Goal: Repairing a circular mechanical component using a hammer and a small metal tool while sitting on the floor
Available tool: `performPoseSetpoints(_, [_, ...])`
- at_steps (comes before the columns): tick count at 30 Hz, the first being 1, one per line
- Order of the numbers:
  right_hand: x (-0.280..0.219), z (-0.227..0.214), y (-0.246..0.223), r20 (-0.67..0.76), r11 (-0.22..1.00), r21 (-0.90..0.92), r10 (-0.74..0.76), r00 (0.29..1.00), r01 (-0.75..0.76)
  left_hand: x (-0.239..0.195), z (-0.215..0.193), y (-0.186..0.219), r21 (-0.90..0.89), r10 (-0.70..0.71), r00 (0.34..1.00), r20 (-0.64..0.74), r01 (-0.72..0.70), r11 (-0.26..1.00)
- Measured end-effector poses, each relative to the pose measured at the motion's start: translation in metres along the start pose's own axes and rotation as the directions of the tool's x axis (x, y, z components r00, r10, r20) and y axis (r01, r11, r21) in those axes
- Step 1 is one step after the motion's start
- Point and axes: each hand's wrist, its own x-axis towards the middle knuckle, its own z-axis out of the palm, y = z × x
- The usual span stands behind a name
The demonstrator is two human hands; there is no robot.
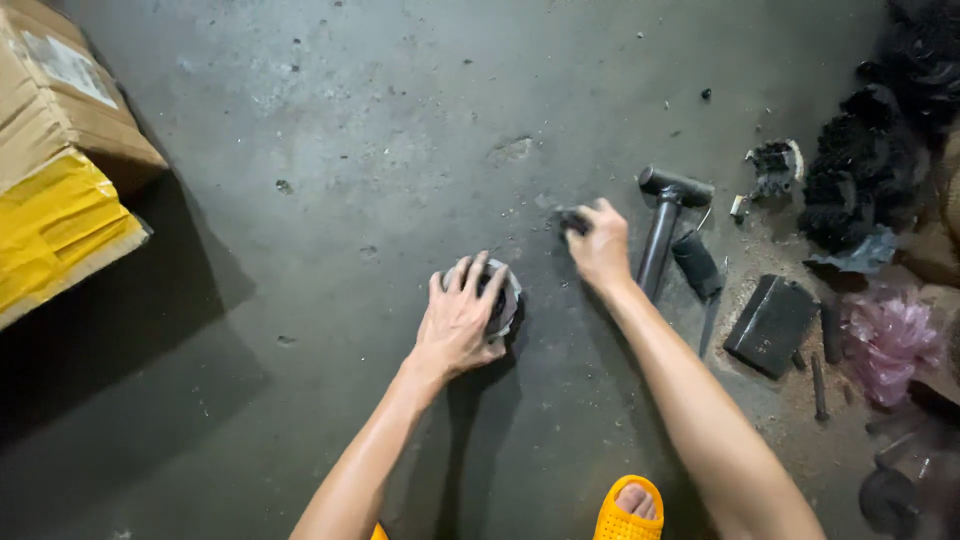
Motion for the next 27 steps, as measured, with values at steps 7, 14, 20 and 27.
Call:
performPoseSetpoints(7, [-0.002, 0.024, 0.003, 0.117, 0.988, -0.147, 0.055, 0.992, -0.037, 0.002, 0.036, 0.026, -0.074, -0.376, 0.9, -0.22, 0.368, 0.927])
performPoseSetpoints(14, [-0.005, 0.02, -0.018, 0.212, 0.991, 0.032, 0.124, 0.969, -0.133, -0.007, 0.027, 0.009, -0.165, -0.295, 0.875, -0.383, 0.249, 0.954])
performPoseSetpoints(20, [-0.034, -0.01, -0.072, 0.4, 0.838, 0.443, 0.133, 0.907, -0.318, -0.007, 0.013, 0.001, -0.836, -0.424, 0.829, -0.365, -0.092, 0.541])
performPoseSetpoints(27, [-0.048, -0.029, -0.078, 0.435, 0.905, 0.329, 0.109, 0.894, -0.271, -0.015, 0.001, 0.011, -0.979, -0.45, 0.88, 0.153, 0.073, -0.189])
